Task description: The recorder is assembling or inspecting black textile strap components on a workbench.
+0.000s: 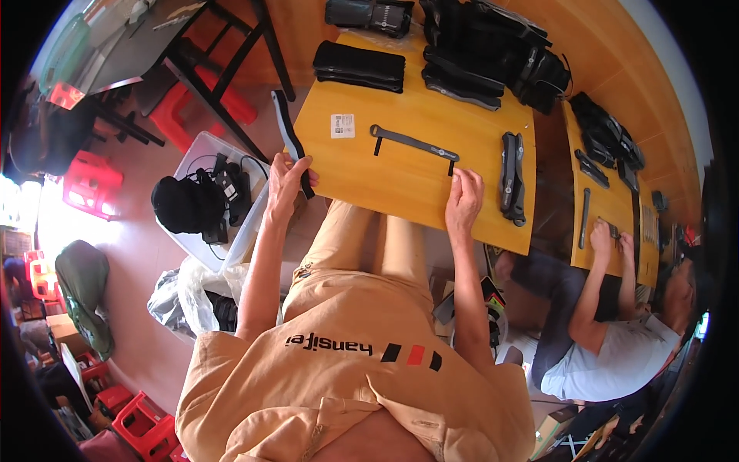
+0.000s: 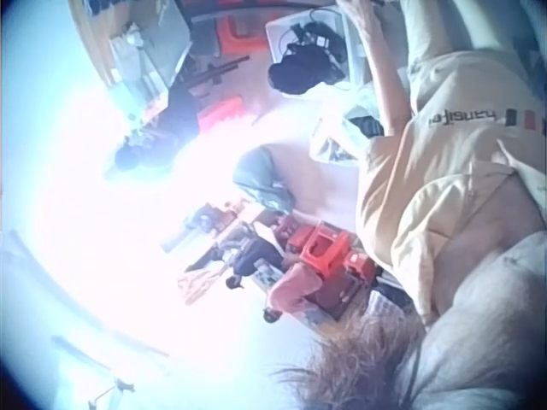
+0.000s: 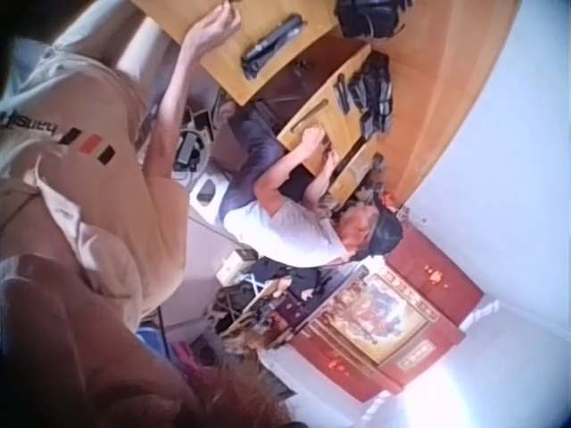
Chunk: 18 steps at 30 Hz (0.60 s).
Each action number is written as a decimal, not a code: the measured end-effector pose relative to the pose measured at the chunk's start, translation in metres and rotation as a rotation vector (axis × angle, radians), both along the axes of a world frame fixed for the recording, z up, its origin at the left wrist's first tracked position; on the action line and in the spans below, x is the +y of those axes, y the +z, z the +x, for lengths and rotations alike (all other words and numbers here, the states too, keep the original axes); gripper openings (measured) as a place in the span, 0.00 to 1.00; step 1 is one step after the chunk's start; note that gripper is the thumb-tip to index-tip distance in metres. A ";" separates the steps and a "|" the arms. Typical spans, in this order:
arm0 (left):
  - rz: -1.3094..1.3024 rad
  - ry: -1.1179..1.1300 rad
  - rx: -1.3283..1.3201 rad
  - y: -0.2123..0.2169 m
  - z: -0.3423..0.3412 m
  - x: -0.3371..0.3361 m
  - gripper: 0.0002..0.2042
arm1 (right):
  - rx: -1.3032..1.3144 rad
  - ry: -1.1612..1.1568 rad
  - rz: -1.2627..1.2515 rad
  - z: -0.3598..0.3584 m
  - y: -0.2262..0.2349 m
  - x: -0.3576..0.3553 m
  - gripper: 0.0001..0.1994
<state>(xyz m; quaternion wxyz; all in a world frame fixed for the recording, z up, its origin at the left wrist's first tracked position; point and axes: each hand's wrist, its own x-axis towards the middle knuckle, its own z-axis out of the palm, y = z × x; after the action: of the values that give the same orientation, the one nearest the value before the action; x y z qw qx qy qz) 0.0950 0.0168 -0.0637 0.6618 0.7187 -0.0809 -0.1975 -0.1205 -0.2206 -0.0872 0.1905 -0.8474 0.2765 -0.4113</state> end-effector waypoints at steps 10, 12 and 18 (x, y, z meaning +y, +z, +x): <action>-0.273 -0.025 0.202 0.021 -0.060 -0.028 0.16 | 0.044 0.750 0.425 0.036 0.088 0.120 0.20; -0.236 0.030 0.157 0.022 -0.067 -0.030 0.16 | 0.064 0.768 0.384 0.040 0.087 0.125 0.21; -0.303 -0.064 0.248 0.030 -0.076 -0.025 0.16 | -0.030 0.654 0.098 0.040 0.067 0.120 0.16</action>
<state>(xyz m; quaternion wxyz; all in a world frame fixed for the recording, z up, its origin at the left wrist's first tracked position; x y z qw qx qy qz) 0.0187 -0.0084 -0.0342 0.7608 0.5780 -0.0505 -0.2909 -0.0807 -0.1003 -0.0202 0.3572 -0.8750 0.0063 -0.3268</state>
